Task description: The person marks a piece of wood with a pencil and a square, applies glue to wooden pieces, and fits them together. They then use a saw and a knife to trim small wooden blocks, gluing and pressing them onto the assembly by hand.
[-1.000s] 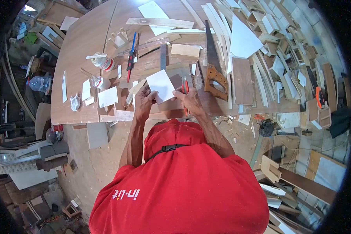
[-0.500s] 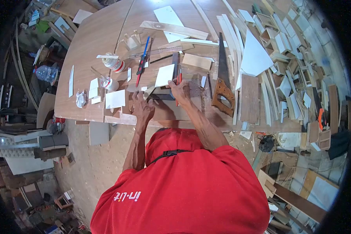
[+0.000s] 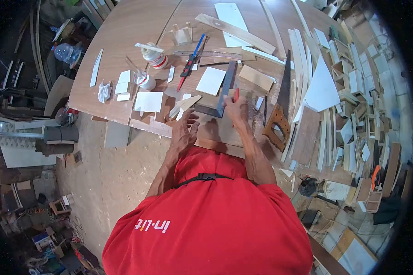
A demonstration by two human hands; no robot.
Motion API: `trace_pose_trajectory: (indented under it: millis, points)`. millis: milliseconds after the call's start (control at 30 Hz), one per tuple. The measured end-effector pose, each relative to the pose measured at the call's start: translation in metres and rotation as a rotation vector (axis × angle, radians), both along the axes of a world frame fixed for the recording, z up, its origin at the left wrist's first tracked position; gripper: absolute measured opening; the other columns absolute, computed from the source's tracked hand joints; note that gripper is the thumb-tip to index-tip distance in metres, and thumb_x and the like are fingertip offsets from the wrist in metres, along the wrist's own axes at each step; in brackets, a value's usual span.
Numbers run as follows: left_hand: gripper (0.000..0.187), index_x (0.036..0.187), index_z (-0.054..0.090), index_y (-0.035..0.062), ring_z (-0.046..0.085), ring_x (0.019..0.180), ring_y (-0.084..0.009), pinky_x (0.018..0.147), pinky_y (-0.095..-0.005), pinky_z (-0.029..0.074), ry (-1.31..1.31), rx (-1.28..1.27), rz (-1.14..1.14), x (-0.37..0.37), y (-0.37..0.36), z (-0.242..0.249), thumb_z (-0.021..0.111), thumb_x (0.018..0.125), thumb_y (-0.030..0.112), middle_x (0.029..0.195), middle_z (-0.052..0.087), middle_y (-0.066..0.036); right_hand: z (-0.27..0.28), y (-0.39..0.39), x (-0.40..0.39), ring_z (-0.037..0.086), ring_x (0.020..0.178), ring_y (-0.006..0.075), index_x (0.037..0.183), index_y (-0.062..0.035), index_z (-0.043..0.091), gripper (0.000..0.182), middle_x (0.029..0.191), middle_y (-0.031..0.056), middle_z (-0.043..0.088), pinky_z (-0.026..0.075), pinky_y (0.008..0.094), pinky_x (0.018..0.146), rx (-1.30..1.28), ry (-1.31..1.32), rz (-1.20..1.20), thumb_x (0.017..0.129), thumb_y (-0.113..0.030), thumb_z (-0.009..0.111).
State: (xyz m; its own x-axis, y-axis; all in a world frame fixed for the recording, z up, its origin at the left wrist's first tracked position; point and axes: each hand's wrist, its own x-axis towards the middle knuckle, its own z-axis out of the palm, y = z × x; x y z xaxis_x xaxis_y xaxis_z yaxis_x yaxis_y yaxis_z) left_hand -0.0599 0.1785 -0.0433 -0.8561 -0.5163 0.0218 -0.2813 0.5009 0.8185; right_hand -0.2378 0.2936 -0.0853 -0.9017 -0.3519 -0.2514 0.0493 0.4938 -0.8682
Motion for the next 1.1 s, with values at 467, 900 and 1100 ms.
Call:
trace_pose_trajectory:
  millis: [467,900,1100]
  points:
    - [0.031,0.117,0.057,-0.0018,0.068,0.087,-0.0284,0.077,-0.0357,0.053,-0.039,0.039,-0.161,-0.005,0.014,0.007,0.061,0.087,0.006,0.094,0.069,-0.015,-0.009,0.027,-0.004,0.067,0.067,0.0196,0.070,0.0026,0.066,0.021,0.072,0.0124,0.070,0.050,0.0331,0.063,-0.166,0.002,-0.143,0.084,-0.012,0.060]
    - [0.034,0.125,0.053,-0.0027,0.064,0.099,-0.0205,0.084,-0.0326,0.052,-0.021,0.302,-0.189,-0.050,0.006,0.006,0.057,0.093,0.010,0.107,0.066,-0.011,0.027,0.051,0.009,0.043,0.045,0.0051,0.103,0.0029,0.061,0.020,0.070,0.0053,0.063,0.036,0.0214,0.044,-0.978,-0.797,-0.078,0.087,-0.008,0.057]
    - [0.037,0.133,0.049,0.0015,0.059,0.106,-0.0183,0.088,-0.0331,0.050,0.211,1.070,-0.218,-0.081,0.021,0.002,0.050,0.100,0.017,0.120,0.060,-0.008,0.034,0.055,0.031,0.036,0.042,0.0040,0.129,-0.0006,0.051,0.040,0.058,-0.0008,0.048,0.032,0.0204,0.046,-1.321,-1.050,0.188,0.091,-0.014,0.049]
